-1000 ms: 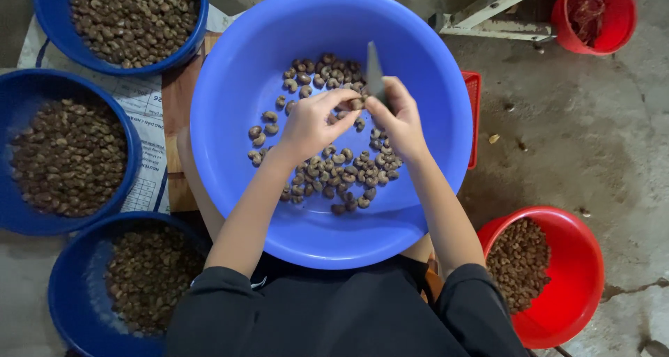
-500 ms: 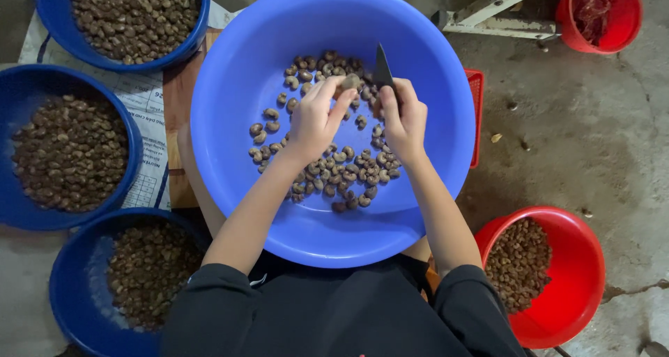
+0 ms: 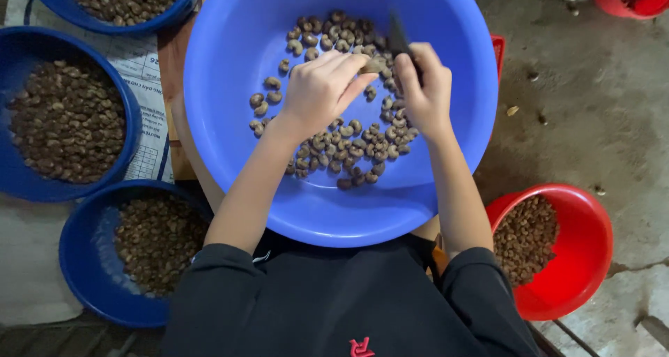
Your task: Peeling or cutting the outer layer of nuts using a small knife over a large plastic basin
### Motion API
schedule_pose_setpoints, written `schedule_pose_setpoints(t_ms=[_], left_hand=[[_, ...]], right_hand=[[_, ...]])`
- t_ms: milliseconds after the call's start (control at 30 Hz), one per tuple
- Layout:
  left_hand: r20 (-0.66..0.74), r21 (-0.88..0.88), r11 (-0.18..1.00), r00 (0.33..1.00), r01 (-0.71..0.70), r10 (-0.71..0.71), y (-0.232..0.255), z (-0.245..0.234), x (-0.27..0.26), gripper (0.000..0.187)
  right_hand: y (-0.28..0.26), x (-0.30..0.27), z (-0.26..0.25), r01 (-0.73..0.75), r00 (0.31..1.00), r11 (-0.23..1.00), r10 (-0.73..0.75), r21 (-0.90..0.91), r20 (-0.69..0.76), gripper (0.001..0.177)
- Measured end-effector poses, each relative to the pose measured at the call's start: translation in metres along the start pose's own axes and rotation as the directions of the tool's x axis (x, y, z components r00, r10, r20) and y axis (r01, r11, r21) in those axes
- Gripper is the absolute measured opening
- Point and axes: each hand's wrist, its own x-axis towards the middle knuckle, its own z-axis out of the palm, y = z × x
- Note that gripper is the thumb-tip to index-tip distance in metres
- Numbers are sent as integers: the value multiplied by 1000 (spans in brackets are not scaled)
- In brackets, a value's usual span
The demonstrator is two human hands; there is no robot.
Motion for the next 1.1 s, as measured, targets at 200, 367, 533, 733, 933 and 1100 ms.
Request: schedule_pose_setpoints(t_ms=[200, 367, 533, 733, 933, 1100], left_hand=[[5, -56, 997, 999, -52, 52, 0, 16, -4, 14], [442, 406, 900, 828, 158, -345, -53, 32, -39, 30], [739, 617, 782, 281, 82, -613, -99, 75, -91, 25], [688, 700, 697, 116, 156, -717, -104, 92, -100, 23], [676, 390, 764, 403, 514, -616, -80, 57, -72, 8], [470, -417, 524, 670, 742, -574, -7, 5, -10, 33]], right_hand=[[-9, 0, -9, -321, 947, 795, 270, 515, 174, 23], [33, -21, -68, -148, 759, 931, 323, 334, -565, 16], [122, -70, -131, -223, 831, 912, -7, -344, -556, 45], [105, -55, -118, -200, 835, 903, -46, -380, -548, 34], [20, -9, -45, -51, 981, 989, 23, -141, -194, 25], [-5, 0, 21, -478, 863, 630, 468, 612, 193, 23]])
